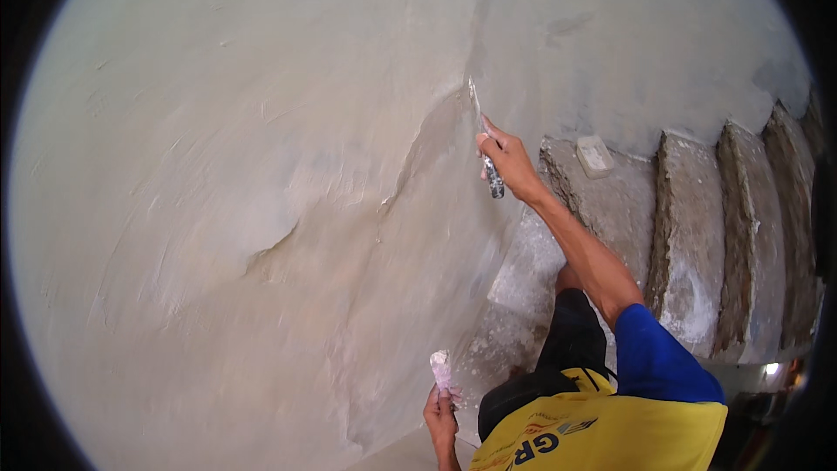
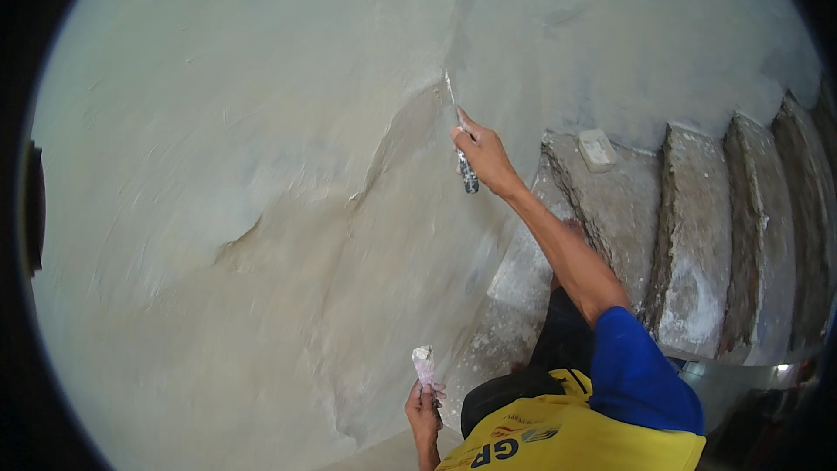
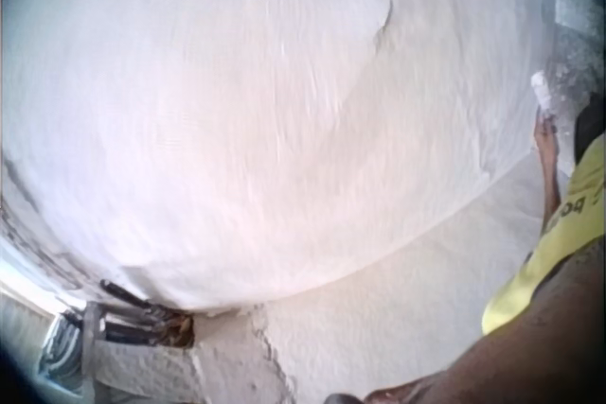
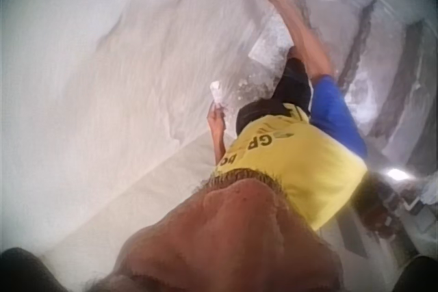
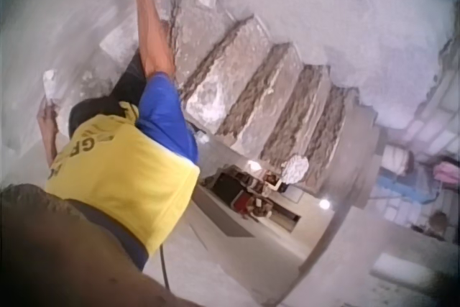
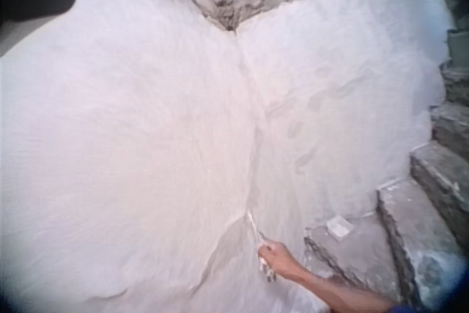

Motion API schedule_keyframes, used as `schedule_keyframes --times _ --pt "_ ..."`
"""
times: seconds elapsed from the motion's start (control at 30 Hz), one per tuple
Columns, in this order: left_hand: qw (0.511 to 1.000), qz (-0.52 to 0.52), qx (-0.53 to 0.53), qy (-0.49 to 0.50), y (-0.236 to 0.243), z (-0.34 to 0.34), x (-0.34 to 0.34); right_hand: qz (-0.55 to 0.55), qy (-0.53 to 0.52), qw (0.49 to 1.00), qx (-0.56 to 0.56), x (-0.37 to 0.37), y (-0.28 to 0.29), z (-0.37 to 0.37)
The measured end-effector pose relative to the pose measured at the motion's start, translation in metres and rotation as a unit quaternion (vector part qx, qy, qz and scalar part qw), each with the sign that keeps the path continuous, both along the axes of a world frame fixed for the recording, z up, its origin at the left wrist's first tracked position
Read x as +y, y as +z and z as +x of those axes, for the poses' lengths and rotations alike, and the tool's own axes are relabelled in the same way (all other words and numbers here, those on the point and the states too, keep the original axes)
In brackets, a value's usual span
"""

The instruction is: The person applies a patching compound to a damaged wall in a stairwell using a putty knife. They spread the material into cracks and uneven areas, smoothing it over the surface with the tool.

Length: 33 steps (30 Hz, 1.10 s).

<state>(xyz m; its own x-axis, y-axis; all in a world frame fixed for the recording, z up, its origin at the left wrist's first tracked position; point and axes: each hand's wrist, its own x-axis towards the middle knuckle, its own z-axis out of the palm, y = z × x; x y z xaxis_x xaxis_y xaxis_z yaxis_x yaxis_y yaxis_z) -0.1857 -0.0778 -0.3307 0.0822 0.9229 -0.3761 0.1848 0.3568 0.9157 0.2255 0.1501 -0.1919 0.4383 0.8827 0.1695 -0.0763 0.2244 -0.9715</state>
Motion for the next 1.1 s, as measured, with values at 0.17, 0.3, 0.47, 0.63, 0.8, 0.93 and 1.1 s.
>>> schedule_keyframes --times 0.17,0.3,0.47,0.63,0.8,0.93,1.1 --pt "1.0 0.011 -0.009 -0.002 -0.017 -0.003 -0.001 0.016 -0.089 0.986 -0.138 0.021 -0.02 -0.041" --pt "1.0 0.003 -0.004 -0.02 -0.017 0.005 0.008 -0.024 0.002 0.996 -0.084 -0.014 -0.033 -0.081" --pt "0.999 0.001 0.001 -0.047 -0.019 0.007 0.02 -0.049 0.085 0.992 0.081 -0.055 -0.025 -0.054" --pt "0.998 0.005 0.002 -0.057 -0.01 0.014 0.017 -0.02 0.078 0.976 0.201 -0.007 0.024 0.044" --pt "0.999 0.004 -0.011 -0.042 -0.015 0.007 0.008 -0.044 0.092 0.989 0.111 -0.01 0.046 0.01" --pt "0.997 0.011 -0.01 -0.07 -0.02 0.001 0.011 -0.058 0.128 0.989 0.037 -0.032 0.037 -0.042" --pt "0.997 0.023 0.0 -0.067 -0.017 -0.002 0.013 -0.043 0.177 0.983 -0.007 -0.082 0.049 -0.079"
